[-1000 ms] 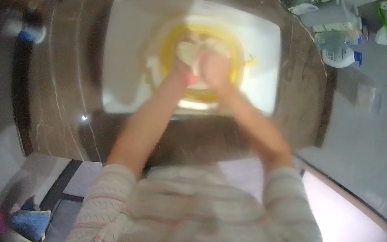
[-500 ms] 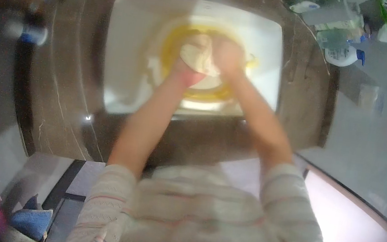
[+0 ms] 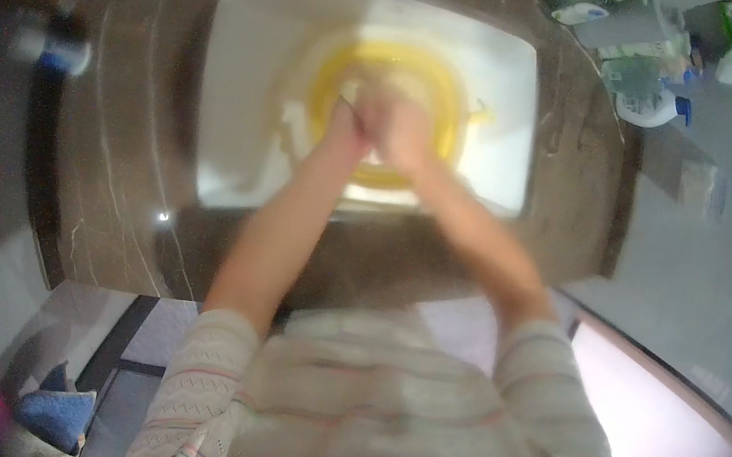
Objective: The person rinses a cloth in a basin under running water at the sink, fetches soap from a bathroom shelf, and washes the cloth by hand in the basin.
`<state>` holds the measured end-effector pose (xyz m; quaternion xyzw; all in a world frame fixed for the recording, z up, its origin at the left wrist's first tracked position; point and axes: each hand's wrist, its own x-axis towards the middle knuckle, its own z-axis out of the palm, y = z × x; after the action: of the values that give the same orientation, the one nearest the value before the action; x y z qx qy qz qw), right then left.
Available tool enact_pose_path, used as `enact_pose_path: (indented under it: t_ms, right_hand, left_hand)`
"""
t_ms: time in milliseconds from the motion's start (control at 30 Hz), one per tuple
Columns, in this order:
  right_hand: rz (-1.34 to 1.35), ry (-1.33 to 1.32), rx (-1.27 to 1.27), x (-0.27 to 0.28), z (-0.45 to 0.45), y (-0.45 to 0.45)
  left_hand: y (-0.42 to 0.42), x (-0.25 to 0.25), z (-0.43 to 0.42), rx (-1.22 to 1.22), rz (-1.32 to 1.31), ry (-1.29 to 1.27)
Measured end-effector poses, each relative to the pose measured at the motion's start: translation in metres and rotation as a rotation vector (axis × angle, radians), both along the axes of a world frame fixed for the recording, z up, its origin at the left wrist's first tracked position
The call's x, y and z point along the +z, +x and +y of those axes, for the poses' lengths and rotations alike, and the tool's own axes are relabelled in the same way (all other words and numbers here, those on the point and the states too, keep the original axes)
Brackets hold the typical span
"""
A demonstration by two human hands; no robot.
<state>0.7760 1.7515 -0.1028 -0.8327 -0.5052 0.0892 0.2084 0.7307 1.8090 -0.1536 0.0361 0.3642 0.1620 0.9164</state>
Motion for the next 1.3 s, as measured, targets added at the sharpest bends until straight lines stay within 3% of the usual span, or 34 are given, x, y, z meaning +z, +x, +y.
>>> enact_pose_path:
  t_ms: [33,133,167,267,300,400,433,467,500,533,633,733,767,867,967,1067,1100,1200,1300]
  right_hand:
    - [-0.056,0.063,0.079,0.005,-0.001,-0.01]
    - [0.027,0.008,-0.041,-0.051,0.0,0.037]
    - [0.121,-0.075,-0.093,-0.047,0.0,0.048]
    - [-0.05,-0.084,-0.062,-0.039,-0.008,0.038]
    - [-0.071,-0.168,-0.188,-0.027,-0.005,0.024]
    - [-0.031,-0.107,-0.18,-0.007,-0.011,0.006]
    - [-0.058,0.039,-0.112,-0.066,-0.021,0.037]
    - [-0.06,-0.005,-0.135,-0.064,-0.023,0.052]
    - [-0.06,-0.051,-0.159,-0.057,-0.025,0.064]
    - [-0.06,-0.098,-0.182,-0.054,-0.026,0.07]
    - [0.291,0.219,-0.186,0.02,-0.017,0.052]
    - [0.454,-0.06,0.015,0.024,-0.02,0.038]
    - [0.502,-0.08,-0.034,0.02,-0.021,0.036]
    - [0.267,-0.195,-0.123,-0.004,-0.027,0.049]
    - [0.295,0.029,-0.184,-0.022,-0.031,0.058]
    - [0.764,0.194,-0.598,0.009,-0.021,0.072]
    - [0.948,0.289,-0.614,0.02,-0.021,0.072]
    - [0.821,0.141,-0.574,0.018,-0.022,0.076]
    - [0.459,-0.029,-0.526,0.009,-0.017,0.073]
  left_hand:
    - [-0.002,-0.008,-0.004,-0.011,0.01,-0.024]
    - [0.002,0.005,-0.011,-0.111,0.072,-0.034]
    - [0.006,0.011,-0.011,-0.15,0.08,-0.03]
    - [0.0,0.021,-0.011,-0.156,-0.004,-0.033]
    - [-0.001,0.017,-0.01,-0.145,-0.004,-0.017]
    - [0.0,-0.006,-0.011,-0.195,-0.015,-0.046]
    - [0.001,-0.007,-0.012,-0.264,-0.023,-0.049]
    - [0.0,-0.011,-0.014,-0.334,-0.028,-0.05]
    - [0.0,-0.019,-0.02,-0.329,-0.236,-0.069]
    - [0.002,-0.028,-0.022,-0.36,-0.17,-0.003]
    - [0.0,-0.01,-0.023,-0.556,-0.021,0.269]
    - [0.002,-0.01,-0.017,-0.766,0.017,0.586]
    - [0.001,-0.014,-0.014,-0.792,0.03,0.657]
    - [-0.003,-0.029,0.005,-0.799,0.051,0.715]
    - [-0.015,-0.02,0.025,-0.708,-0.023,0.483]
    - [-0.029,0.032,0.034,-0.5,-0.164,0.088]
    - [-0.033,0.014,0.034,-0.569,-0.031,0.424]
    - [-0.028,-0.005,0.03,-0.496,-0.077,0.678]
    - [-0.017,-0.004,0.031,-0.348,-0.125,0.371]
